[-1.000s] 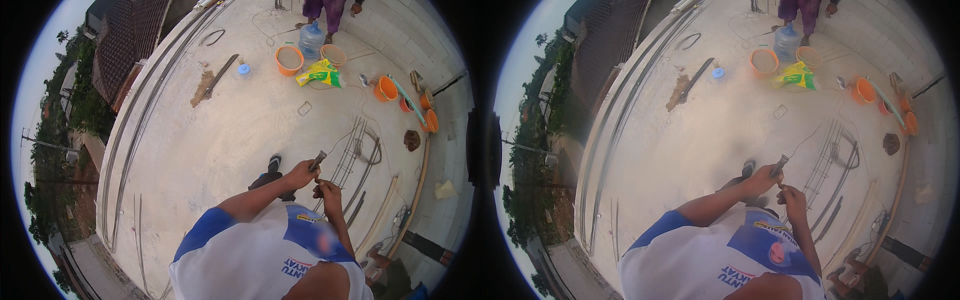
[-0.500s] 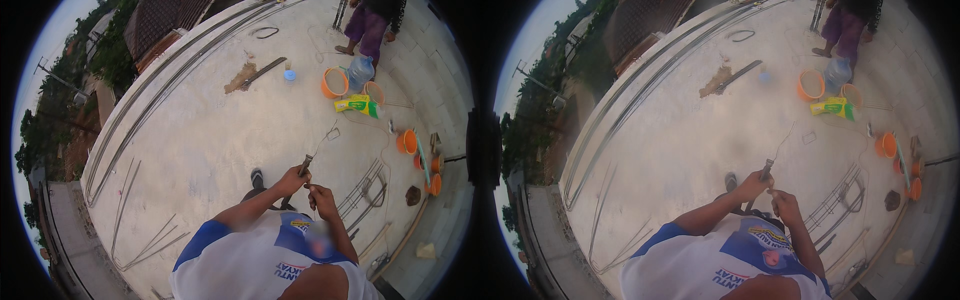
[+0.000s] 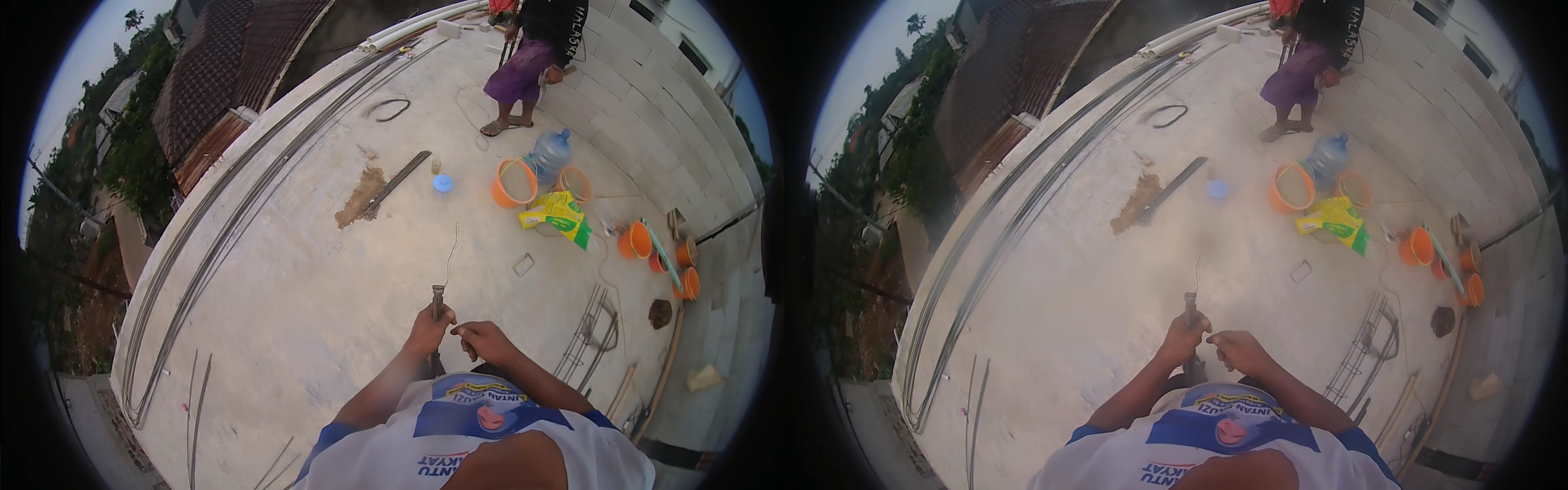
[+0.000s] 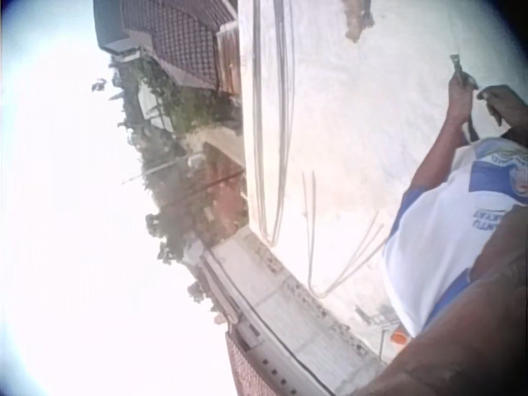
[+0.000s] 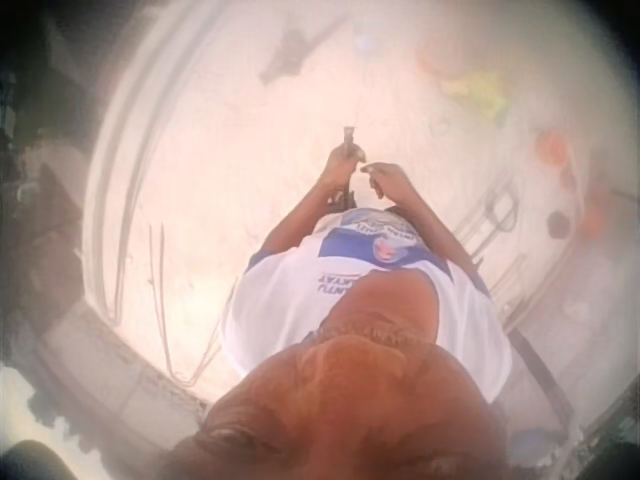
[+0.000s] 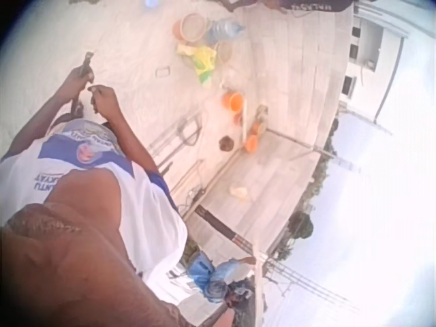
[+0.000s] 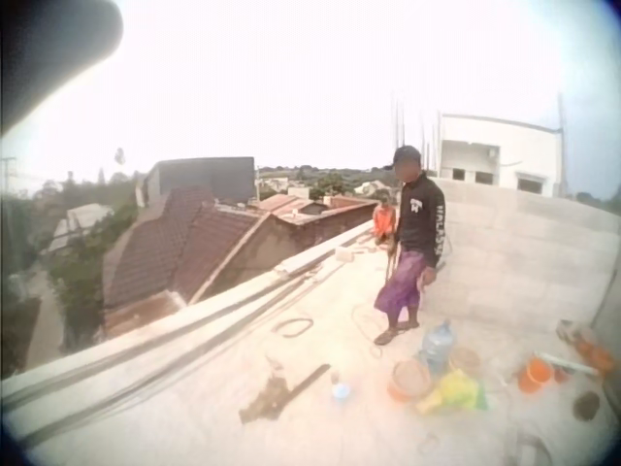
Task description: The person uses pliers to cut and bend wire, then twists wire around rebar intersections to secure a rebar cage. The person walks around the rooftop workspace, handling rebar and wire, and positions the rebar cage against a wall.
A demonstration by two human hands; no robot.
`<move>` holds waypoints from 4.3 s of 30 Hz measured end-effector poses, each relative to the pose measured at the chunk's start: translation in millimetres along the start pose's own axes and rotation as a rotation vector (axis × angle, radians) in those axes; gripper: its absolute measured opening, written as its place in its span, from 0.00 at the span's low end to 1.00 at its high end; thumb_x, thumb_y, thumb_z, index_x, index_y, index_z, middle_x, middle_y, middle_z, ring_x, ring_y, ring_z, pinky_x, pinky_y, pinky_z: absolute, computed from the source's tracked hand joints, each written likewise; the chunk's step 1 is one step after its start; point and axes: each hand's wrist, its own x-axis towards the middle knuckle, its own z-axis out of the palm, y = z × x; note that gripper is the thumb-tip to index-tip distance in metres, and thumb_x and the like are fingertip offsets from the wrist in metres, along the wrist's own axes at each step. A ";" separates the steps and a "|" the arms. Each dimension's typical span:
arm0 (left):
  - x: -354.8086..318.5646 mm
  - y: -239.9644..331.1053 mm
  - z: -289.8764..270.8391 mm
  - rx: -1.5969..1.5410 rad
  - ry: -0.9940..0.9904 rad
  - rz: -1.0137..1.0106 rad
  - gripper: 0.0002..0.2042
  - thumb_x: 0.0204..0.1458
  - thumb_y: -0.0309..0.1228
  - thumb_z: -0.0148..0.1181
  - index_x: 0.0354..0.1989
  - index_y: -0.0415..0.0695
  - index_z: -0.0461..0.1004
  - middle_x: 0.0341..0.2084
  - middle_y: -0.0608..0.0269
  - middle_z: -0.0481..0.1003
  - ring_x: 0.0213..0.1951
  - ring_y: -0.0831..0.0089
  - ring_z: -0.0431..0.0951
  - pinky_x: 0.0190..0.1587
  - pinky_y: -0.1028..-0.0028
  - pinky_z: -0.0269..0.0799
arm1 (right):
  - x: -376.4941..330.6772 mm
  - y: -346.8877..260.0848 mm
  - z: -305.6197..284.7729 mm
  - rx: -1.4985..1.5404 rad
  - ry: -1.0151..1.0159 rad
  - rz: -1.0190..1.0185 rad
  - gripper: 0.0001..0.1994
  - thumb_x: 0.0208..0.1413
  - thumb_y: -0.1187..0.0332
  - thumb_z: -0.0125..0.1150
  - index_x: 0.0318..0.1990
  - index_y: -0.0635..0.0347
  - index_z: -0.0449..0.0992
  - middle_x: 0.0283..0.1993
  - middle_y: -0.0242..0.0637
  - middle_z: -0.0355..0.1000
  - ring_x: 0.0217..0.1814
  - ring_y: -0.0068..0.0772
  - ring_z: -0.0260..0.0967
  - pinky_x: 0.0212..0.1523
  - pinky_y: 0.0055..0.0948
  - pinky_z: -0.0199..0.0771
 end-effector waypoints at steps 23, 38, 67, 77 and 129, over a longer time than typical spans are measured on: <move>34.5 41.3 -146.8 -0.368 0.847 -0.029 0.10 0.51 0.33 0.57 0.36 0.38 0.73 0.28 0.60 0.76 0.34 0.74 0.74 0.42 0.70 0.69 | 239.4 -155.2 62.7 -0.480 -0.624 -0.037 0.17 0.61 0.61 0.51 0.41 0.68 0.78 0.20 0.30 0.67 0.20 0.21 0.61 0.23 0.25 0.61; -32.8 6.4 -209.7 -0.362 1.357 -0.016 0.12 0.54 0.36 0.56 0.35 0.38 0.72 0.26 0.61 0.73 0.32 0.74 0.71 0.38 0.70 0.67 | 282.5 -206.9 216.0 -0.633 -1.002 -0.244 0.08 0.58 0.69 0.55 0.38 0.65 0.73 0.21 0.29 0.66 0.19 0.18 0.60 0.20 0.20 0.60; -317.5 -118.7 -451.9 -0.690 2.127 -0.062 0.13 0.53 0.36 0.58 0.36 0.38 0.73 0.22 0.52 0.73 0.28 0.61 0.75 0.33 0.64 0.68 | 221.9 -184.6 726.6 -1.013 -1.556 -0.339 0.11 0.51 0.75 0.50 0.43 0.65 0.64 0.22 0.31 0.64 0.17 0.17 0.57 0.16 0.20 0.57; -388.4 -125.2 -517.6 -1.014 2.441 -0.137 0.09 0.56 0.34 0.56 0.35 0.40 0.73 0.21 0.70 0.67 0.21 0.80 0.65 0.24 0.75 0.62 | 213.2 -241.1 888.6 -1.319 -2.086 -0.305 0.14 0.57 0.63 0.54 0.44 0.63 0.72 0.29 0.38 0.74 0.33 0.28 0.70 0.37 0.30 0.69; -255.6 -143.8 -110.3 -1.527 3.302 -0.029 0.12 0.56 0.36 0.57 0.32 0.38 0.70 0.21 0.66 0.66 0.27 0.76 0.63 0.33 0.71 0.64 | -89.7 -2.2 715.1 -1.352 -2.907 -1.071 0.11 0.58 0.68 0.54 0.41 0.67 0.75 0.33 0.44 0.74 0.37 0.33 0.70 0.43 0.31 0.69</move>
